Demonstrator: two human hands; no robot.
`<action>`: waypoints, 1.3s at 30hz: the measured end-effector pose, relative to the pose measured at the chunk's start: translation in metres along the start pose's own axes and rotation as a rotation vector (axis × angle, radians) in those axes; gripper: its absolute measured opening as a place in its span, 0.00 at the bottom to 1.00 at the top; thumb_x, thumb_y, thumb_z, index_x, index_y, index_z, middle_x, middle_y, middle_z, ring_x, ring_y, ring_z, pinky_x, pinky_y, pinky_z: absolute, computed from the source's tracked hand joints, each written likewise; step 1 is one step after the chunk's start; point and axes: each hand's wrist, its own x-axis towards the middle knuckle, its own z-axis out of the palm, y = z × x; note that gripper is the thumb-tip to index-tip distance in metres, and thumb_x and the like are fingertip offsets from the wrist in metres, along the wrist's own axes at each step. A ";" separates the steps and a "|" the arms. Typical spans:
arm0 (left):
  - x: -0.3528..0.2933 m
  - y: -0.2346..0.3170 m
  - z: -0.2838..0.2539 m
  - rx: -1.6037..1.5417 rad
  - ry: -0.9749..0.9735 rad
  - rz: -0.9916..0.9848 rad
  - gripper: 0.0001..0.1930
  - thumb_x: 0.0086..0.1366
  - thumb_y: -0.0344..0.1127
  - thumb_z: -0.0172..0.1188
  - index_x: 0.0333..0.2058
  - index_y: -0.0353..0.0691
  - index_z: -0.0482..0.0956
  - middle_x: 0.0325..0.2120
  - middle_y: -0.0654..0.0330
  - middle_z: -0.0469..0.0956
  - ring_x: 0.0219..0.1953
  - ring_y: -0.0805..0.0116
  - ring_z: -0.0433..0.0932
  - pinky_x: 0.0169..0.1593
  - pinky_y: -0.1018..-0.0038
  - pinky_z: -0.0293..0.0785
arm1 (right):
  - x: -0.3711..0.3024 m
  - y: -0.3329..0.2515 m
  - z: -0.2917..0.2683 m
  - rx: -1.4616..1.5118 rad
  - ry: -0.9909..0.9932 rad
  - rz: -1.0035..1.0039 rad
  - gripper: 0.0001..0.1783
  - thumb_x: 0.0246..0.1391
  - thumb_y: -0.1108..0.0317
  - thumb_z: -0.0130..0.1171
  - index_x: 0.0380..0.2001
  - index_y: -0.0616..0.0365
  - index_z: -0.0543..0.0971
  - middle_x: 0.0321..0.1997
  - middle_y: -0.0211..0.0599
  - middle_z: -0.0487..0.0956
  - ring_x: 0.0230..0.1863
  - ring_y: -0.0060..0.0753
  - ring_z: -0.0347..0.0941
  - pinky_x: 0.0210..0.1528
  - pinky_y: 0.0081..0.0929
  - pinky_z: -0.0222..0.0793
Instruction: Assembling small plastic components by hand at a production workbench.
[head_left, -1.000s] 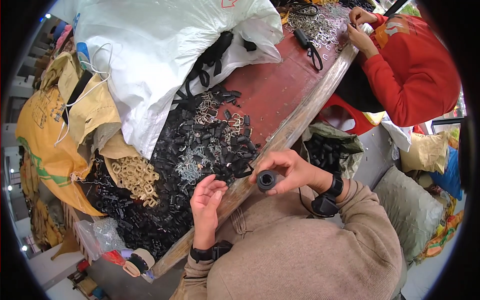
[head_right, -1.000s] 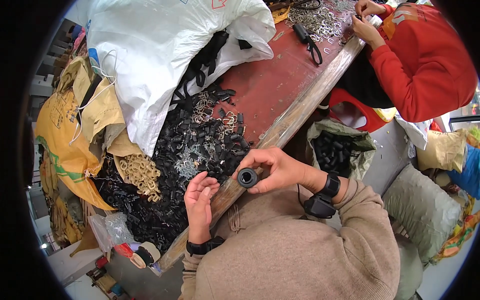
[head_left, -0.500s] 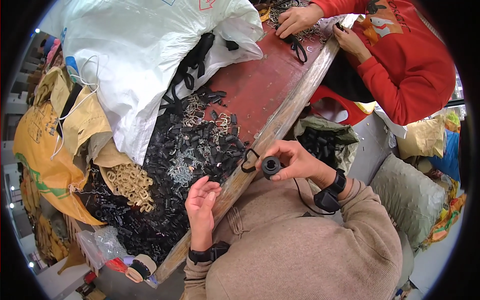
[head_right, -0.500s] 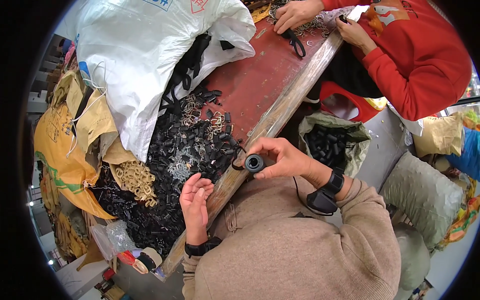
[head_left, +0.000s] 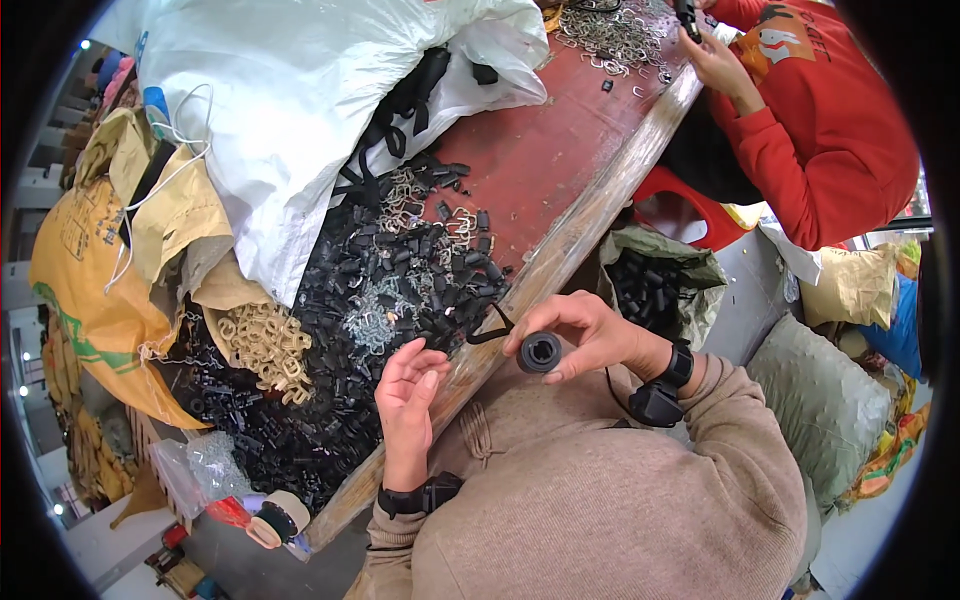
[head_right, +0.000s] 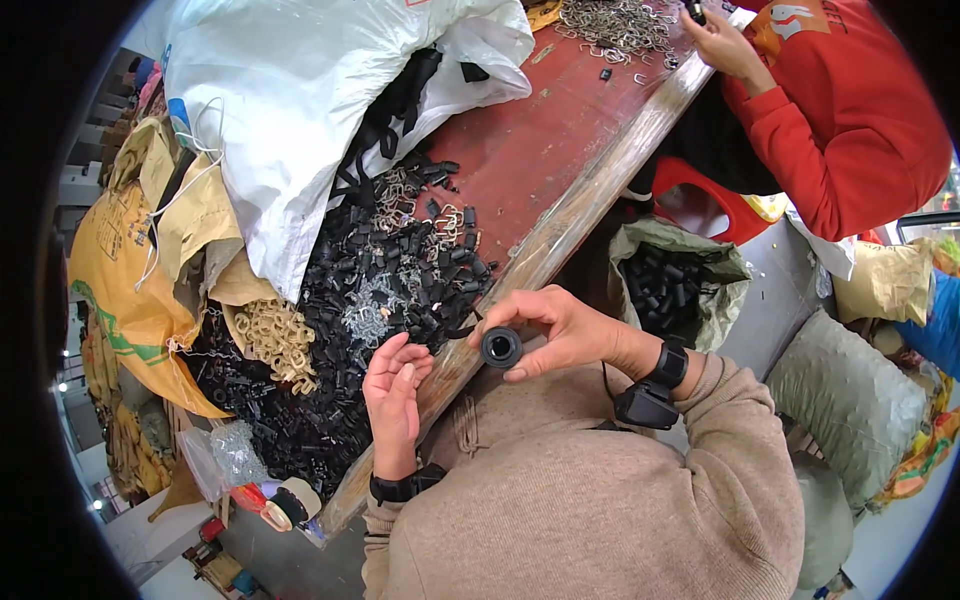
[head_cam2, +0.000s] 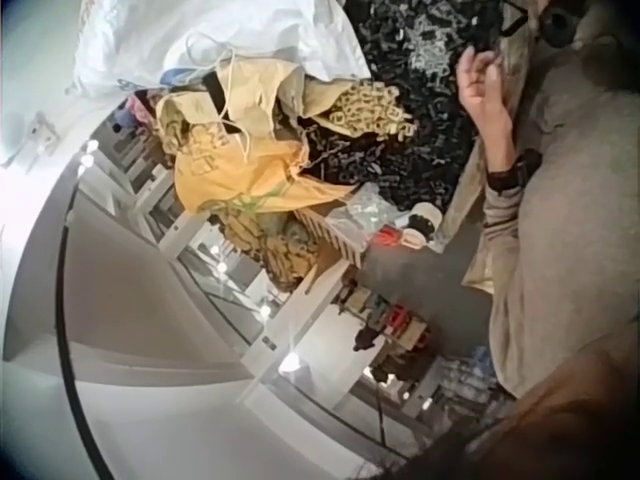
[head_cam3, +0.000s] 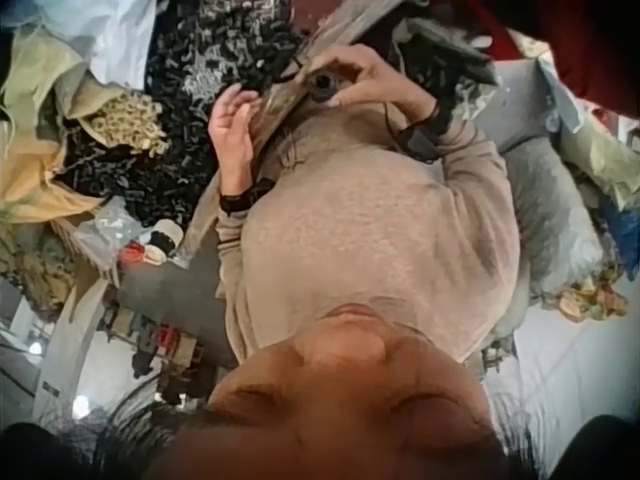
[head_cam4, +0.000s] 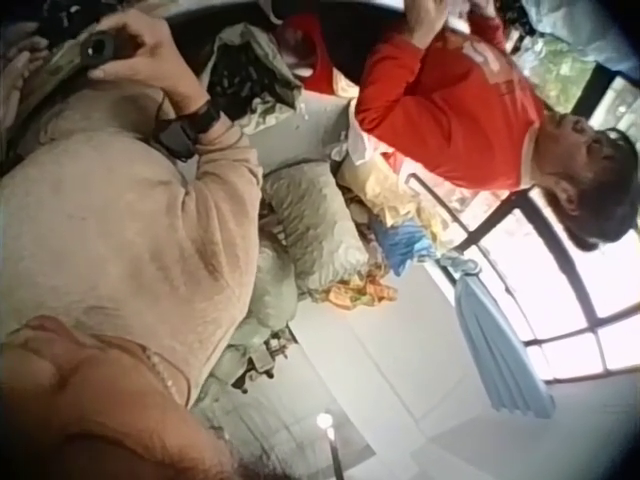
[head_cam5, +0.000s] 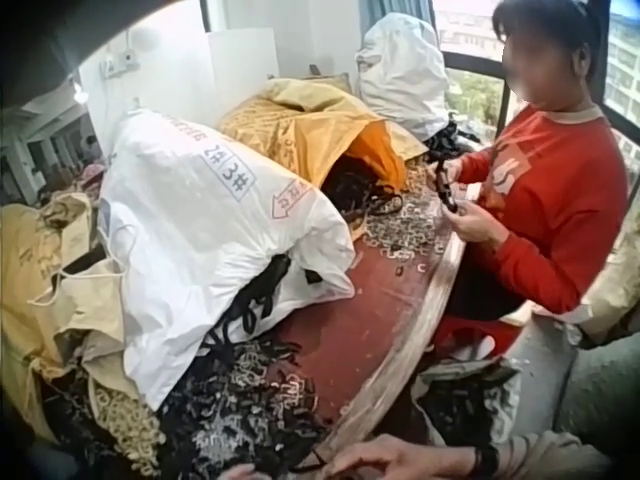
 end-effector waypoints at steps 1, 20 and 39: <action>0.001 0.000 -0.001 0.002 0.000 0.004 0.19 0.55 0.27 0.52 0.46 0.32 0.64 0.36 0.54 0.72 0.37 0.69 0.72 0.44 0.75 0.68 | 0.000 0.000 -0.001 0.002 -0.002 0.001 0.19 0.35 0.72 0.64 0.34 0.62 0.71 0.37 0.40 0.75 0.39 0.29 0.71 0.43 0.26 0.65; -0.020 0.037 -0.072 -0.044 0.324 0.165 0.17 0.56 0.31 0.53 0.45 0.33 0.65 0.35 0.57 0.73 0.34 0.71 0.73 0.39 0.78 0.70 | -0.125 0.047 -0.098 -0.867 0.245 0.733 0.23 0.37 0.71 0.59 0.40 0.64 0.68 0.29 0.38 0.74 0.32 0.27 0.71 0.34 0.24 0.67; -0.014 0.069 -0.190 1.435 0.904 0.094 0.14 0.49 0.28 0.55 0.38 0.38 0.71 0.36 0.53 0.68 0.29 0.54 0.71 0.32 0.66 0.67 | 0.119 0.012 0.058 -0.717 -0.566 0.447 0.13 0.40 0.68 0.59 0.31 0.63 0.74 0.26 0.39 0.74 0.28 0.33 0.72 0.28 0.24 0.66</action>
